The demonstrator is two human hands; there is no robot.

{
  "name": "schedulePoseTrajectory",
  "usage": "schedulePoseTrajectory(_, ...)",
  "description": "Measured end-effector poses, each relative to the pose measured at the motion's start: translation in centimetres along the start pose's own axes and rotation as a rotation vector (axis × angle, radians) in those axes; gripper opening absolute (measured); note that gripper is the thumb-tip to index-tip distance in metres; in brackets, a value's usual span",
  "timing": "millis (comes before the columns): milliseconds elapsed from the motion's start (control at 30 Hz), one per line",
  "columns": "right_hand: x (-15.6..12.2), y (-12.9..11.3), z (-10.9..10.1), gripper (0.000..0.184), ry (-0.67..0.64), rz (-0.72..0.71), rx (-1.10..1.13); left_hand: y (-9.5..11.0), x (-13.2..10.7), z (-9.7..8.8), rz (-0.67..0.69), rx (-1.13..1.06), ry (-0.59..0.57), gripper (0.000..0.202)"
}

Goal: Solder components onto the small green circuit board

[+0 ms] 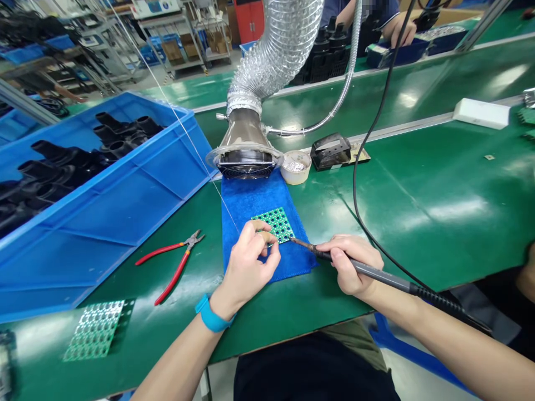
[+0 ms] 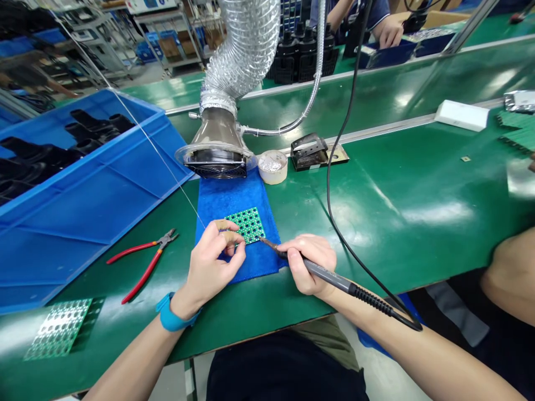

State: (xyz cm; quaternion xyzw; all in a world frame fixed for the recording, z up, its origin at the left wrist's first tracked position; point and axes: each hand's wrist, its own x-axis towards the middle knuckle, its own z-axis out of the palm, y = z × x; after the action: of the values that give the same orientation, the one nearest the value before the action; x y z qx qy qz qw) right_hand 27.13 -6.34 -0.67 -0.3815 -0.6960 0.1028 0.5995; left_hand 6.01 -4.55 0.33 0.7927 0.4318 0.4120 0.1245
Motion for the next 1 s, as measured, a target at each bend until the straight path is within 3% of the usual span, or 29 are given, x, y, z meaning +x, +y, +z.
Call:
schedulePoseTrajectory(600,0.0,0.0,0.0,0.024,-0.036,0.037,0.033,-0.1,-0.1,0.3,0.038,0.029,-0.083,0.009)
schedulePoseTrajectory(700,0.0,0.0,-0.1,0.024,-0.015,0.036,0.031,-0.2,0.3,-0.2,0.030,0.009,-0.017,0.007)
schedulePoseTrajectory(833,0.4,0.7,-0.5,0.024,0.024,0.088,-0.006,-0.9,1.3,-1.4,-0.011,0.088,0.159,0.013)
schedulePoseTrajectory(1000,3.2,2.1,-0.3,0.026,0.017,0.243,-0.027,-2.9,3.0,-3.0,-0.069,0.183,0.185,0.021)
